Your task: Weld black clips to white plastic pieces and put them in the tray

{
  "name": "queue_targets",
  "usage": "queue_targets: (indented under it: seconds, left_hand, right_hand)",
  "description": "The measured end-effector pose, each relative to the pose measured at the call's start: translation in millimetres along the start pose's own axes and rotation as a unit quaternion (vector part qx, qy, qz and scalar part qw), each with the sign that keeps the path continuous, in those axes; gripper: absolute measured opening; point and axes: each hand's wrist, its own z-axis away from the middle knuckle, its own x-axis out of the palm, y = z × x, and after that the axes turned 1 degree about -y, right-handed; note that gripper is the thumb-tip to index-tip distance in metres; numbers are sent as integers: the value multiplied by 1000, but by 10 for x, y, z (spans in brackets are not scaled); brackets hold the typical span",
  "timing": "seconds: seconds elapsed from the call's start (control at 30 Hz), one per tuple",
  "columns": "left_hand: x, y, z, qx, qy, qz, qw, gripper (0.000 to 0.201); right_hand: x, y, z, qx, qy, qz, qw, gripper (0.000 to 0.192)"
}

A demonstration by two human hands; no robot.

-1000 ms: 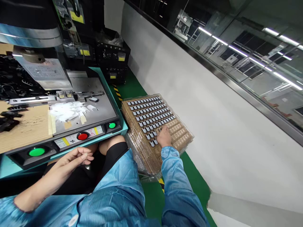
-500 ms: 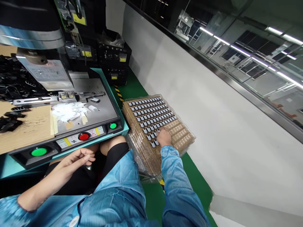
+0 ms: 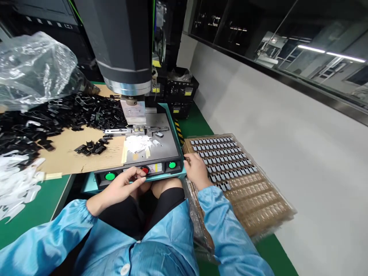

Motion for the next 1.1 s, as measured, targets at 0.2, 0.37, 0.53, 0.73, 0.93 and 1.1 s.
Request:
queue_targets:
  seconds: [0.2, 0.37, 0.53, 0.73, 0.93, 1.1]
  left_hand:
    - [-388, 110, -384, 104, 59, -231, 966, 18]
    - [-534, 133, -893, 139, 77, -383, 910, 22]
    - [-526, 140, -1374, 139, 35, -465, 874, 27]
    - [-439, 108, -1638, 96, -15, -504, 858, 31]
    - [-427, 83, -1719, 96, -20, -508, 856, 27]
    - [-468, 108, -1762, 125, -37, -521, 844, 23]
  right_hand:
    - [807, -620, -862, -48, -32, -37, 998, 35]
    - [1113, -704, -1113, -31, -45, 19, 998, 33]
    - [1175, -650, -1053, -37, -25, 41, 998, 26]
    - [1181, -641, -1042, -16, 6, 29, 999, 16]
    - [1163, -636, -1035, -14, 30, 0, 999, 10]
    - [1173, -607, -1033, 12, 33, -38, 999, 7]
